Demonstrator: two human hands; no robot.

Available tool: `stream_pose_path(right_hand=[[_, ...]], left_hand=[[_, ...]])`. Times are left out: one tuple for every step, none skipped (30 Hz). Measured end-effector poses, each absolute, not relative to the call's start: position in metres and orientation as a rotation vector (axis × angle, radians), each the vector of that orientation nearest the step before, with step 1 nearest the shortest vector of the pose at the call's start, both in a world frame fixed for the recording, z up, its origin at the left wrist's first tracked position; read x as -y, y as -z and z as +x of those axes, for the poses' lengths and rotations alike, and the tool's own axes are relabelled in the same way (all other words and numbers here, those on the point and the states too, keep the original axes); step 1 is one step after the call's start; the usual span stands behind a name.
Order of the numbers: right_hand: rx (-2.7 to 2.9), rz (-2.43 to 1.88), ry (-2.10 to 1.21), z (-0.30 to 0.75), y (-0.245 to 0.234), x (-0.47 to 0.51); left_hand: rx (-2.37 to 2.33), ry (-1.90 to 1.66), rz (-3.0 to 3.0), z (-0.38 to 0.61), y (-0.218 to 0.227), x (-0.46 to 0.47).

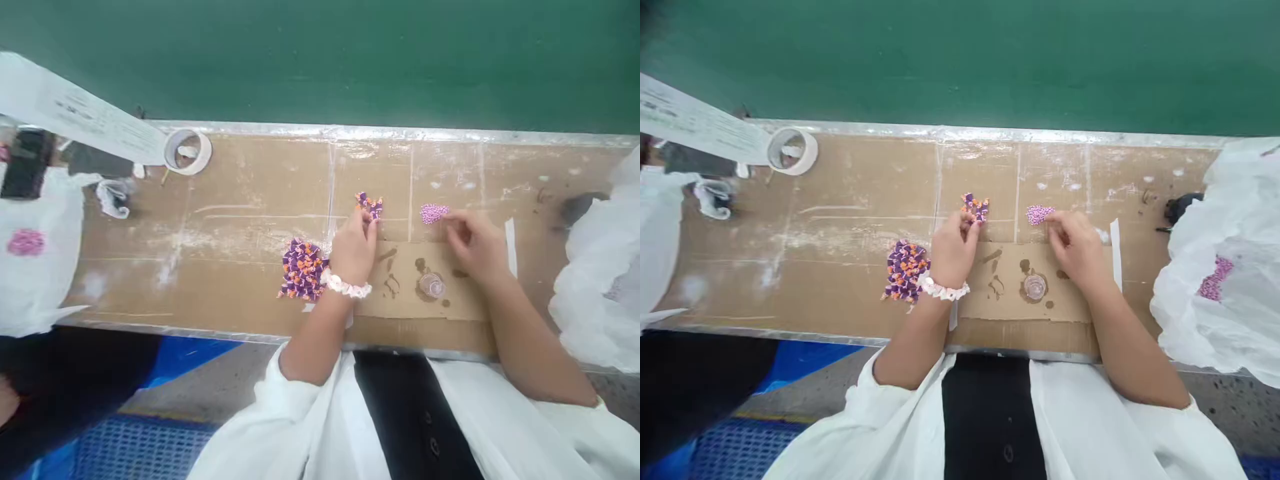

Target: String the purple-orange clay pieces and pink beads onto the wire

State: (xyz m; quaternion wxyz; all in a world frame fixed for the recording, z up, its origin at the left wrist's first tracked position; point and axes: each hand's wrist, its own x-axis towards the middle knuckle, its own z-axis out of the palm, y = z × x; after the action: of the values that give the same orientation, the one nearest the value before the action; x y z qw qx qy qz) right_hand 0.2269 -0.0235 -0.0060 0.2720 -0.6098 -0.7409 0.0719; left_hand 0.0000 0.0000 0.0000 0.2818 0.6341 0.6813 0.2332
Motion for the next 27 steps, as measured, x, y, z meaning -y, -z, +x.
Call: stream_pose_path(right_hand=[[2.023, -1.642, -0.202, 0.226, 0.006, 0.024], [2.043, -1.646, -0.214, 0.226, 0.005, 0.024], [2.054, -1.652, -0.228, 0.225, 0.005, 0.024], [2.057, -1.660, -0.245, 0.224, 0.005, 0.024], [2.051, -1.672, -0.266, 0.224, 0.004, 0.024], [2.037, -1.686, -0.289, 0.223, 0.004, 0.024], [2.013, -1.704, -0.312, 0.224, 0.003, 0.025], [1.985, -1.719, -0.333, 0.224, 0.003, 0.025], [1.961, -1.729, -0.354, 0.225, 0.003, 0.026], [1.943, -1.732, -0.373, 0.226, 0.003, 0.026], [1.931, -1.731, -0.395, 0.227, 0.003, 0.026], [1.921, -1.732, -0.415, 0.227, 0.004, 0.026], [1.913, -1.734, -0.434, 0.228, 0.004, 0.025], [1.903, -1.737, -0.455, 0.228, 0.005, 0.024], [1.890, -1.741, -0.470, 0.227, 0.007, 0.023], [1.878, -1.744, -0.480, 0.226, 0.008, 0.022], [1.866, -1.743, -0.485, 0.225, 0.008, 0.020], [1.854, -1.739, -0.486, 0.223, 0.009, 0.019], [1.844, -1.734, -0.485, 0.221, 0.009, 0.019], [1.844, -1.730, -0.480, 0.220, 0.008, 0.019], [1.832, -1.719, -0.489, 0.219, 0.006, 0.021], [1.787, -1.690, -0.524, 0.217, 0.003, 0.023], [1.708, -1.633, -0.591, 0.215, 0.000, 0.027], [1.603, -1.551, -0.691, 0.213, -0.004, 0.032], [1.481, -1.445, -0.814, 0.211, -0.008, 0.037], [1.359, -1.330, -0.946, 0.208, -0.012, 0.042], [1.254, -1.222, -1.070, 0.204, -0.016, 0.047]], left_hand=[[-1.818, -0.651, 1.697, -0.001, -0.001, 0.000], [-1.809, -0.677, 1.697, -0.001, -0.002, 0.001], [-1.798, -0.703, 1.698, -0.001, -0.003, 0.001], [-1.785, -0.729, 1.700, -0.001, -0.004, 0.002], [-1.767, -0.758, 1.705, -0.001, -0.005, 0.003], [-1.750, -0.785, 1.708, -0.001, -0.006, 0.004], [-1.732, -0.806, 1.711, 0.000, -0.006, 0.006], [-1.717, -0.823, 1.713, 0.000, -0.007, 0.007], [-1.707, -0.839, 1.713, 0.001, -0.007, 0.008], [-1.697, -0.852, 1.713, 0.001, -0.008, 0.010], [-1.687, -0.865, 1.715, 0.002, -0.008, 0.011], [-1.673, -0.875, 1.718, 0.003, -0.008, 0.013], [-1.653, -0.881, 1.723, 0.004, -0.009, 0.014], [-1.632, -0.887, 1.729, 0.005, -0.010, 0.015], [-1.609, -0.890, 1.735, 0.006, -0.011, 0.017], [-1.581, -0.893, 1.740, 0.008, -0.012, 0.018], [-1.549, -0.898, 1.739, 0.010, -0.013, 0.020], [-1.509, -0.903, 1.730, 0.012, -0.015, 0.022], [-1.460, -0.907, 1.708, 0.014, -0.017, 0.023], [-1.404, -0.911, 1.664, 0.017, -0.019, 0.025], [-1.342, -0.913, 1.594, 0.020, -0.020, 0.027], [-1.277, -0.909, 1.494, 0.023, -0.022, 0.029], [-1.210, -0.896, 1.367, 0.026, -0.023, 0.031], [-1.140, -0.878, 1.228, 0.029, -0.023, 0.032], [-1.072, -0.862, 1.091, 0.032, -0.023, 0.034], [-1.005, -0.848, 0.967, 0.036, -0.023, 0.036], [-0.944, -0.836, 0.868, 0.038, -0.023, 0.038]])
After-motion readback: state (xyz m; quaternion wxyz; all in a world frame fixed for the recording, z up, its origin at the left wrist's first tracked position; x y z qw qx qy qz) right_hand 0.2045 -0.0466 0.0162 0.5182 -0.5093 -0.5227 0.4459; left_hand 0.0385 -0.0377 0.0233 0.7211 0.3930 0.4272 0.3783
